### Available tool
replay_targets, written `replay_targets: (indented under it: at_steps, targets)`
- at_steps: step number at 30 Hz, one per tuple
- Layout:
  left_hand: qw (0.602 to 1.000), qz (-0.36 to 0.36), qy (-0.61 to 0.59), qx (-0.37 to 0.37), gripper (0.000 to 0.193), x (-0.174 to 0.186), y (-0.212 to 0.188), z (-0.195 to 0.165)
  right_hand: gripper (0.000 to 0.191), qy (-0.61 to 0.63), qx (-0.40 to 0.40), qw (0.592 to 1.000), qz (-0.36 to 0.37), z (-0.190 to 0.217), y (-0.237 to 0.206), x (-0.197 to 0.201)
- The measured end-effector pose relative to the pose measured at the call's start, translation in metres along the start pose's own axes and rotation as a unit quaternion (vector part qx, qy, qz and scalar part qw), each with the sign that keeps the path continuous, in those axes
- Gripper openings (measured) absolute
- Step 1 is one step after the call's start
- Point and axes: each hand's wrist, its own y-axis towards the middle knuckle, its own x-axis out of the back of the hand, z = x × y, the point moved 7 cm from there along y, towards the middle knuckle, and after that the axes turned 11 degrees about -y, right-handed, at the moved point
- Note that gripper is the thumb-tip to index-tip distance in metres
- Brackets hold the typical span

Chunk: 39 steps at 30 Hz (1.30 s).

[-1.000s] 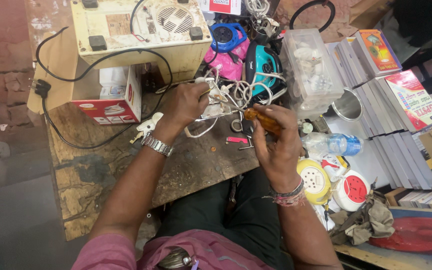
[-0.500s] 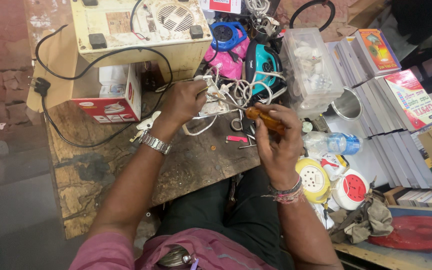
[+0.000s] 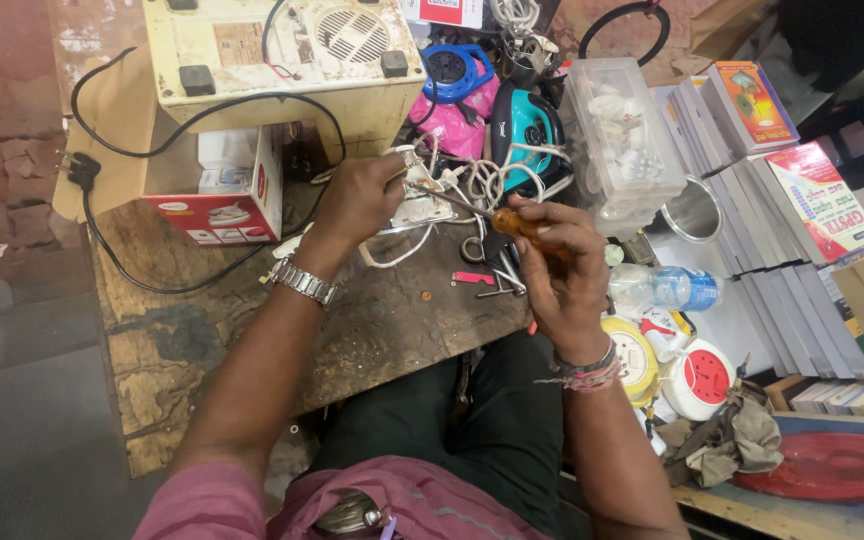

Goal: The person works on a disassembled white electric iron, manipulating internal wires and components. They use a screwdriver to tighten connections and adjust parts within the iron's base while seated at a cluttered workbench.

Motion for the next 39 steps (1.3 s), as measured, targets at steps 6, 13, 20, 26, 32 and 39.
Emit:
replay_targets:
  at_steps: [6, 13, 20, 26, 32, 39]
  targets:
    - [1.000, 0.005, -0.023, 0.005, 0.009, 0.007, -0.001, 0.004, 0.029, 0.021, 0.062, 0.995, 0.073, 0.009, 0.010, -0.003]
    - [0.999, 0.021, -0.014, 0.021, 0.011, 0.009, 0.000, 0.000, 0.028, -0.015, 0.096, 0.982, 0.161, 0.033, 0.019, -0.012]
    - [1.000, 0.014, -0.010, 0.020, 0.012, 0.013, -0.003, 0.004, 0.026, -0.013, 0.094, 0.978, 0.184, 0.031, 0.034, -0.015]
    - [0.999, 0.011, -0.025, 0.019, 0.011, 0.019, -0.003, 0.017, 0.025, 0.036, 0.073, 0.987, 0.141, 0.023, 0.037, -0.016]
    - [0.999, 0.022, -0.020, 0.017, 0.014, 0.023, -0.004, 0.014, 0.020, 0.011, 0.124, 0.959, 0.255, 0.046, 0.060, -0.026]
    - [0.999, 0.013, -0.050, 0.008, 0.024, 0.029, -0.004, 0.010, 0.018, -0.066, 0.155, 0.924, 0.344, 0.056, 0.102, -0.046]
